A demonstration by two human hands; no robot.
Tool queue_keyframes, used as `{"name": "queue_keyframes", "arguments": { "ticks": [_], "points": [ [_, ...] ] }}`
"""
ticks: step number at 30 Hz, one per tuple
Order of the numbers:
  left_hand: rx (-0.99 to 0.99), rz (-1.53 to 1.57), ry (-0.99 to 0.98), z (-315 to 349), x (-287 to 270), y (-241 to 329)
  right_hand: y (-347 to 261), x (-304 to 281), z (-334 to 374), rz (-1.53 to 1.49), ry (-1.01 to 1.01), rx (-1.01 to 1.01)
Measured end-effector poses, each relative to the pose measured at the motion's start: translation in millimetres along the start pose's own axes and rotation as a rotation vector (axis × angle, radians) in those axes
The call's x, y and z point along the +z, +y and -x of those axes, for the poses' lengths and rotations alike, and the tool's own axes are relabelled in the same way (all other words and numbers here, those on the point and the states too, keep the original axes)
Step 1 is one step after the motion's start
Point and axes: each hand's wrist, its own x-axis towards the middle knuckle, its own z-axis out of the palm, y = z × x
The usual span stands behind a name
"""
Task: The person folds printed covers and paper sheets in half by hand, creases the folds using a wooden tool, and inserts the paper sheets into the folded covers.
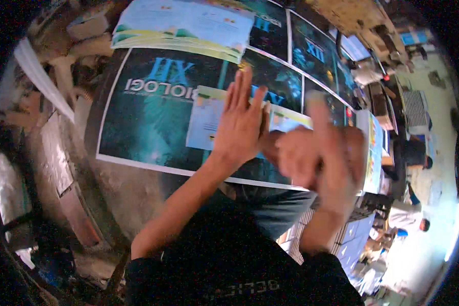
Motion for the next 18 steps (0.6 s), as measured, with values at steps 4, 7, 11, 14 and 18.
{"name": "queue_keyframes", "arguments": {
  "ticks": [4, 7, 11, 14, 18],
  "points": [
    [0.029, -0.167, -0.022, -5.3, -1.1, 5.9, 32.0, -40.1, 11.3, 0.176, 0.066, -0.053],
    [0.052, -0.343, -0.062, -8.8, 0.8, 18.3, 91.4, -41.7, 6.5, 0.156, 0.056, 0.069],
    [0.137, -0.414, -0.101, -7.9, 4.9, 21.4, 89.1, -50.0, 6.9, 0.280, 0.016, 0.170],
    [0.136, -0.582, -0.136, -5.6, 9.7, 22.5, 100.9, -68.4, 9.2, 0.079, -0.052, 0.204],
    [0.132, -0.663, -0.184, -6.0, 5.2, 21.4, 44.9, -114.9, 23.4, 0.185, 0.111, 0.166]
  ]
}}
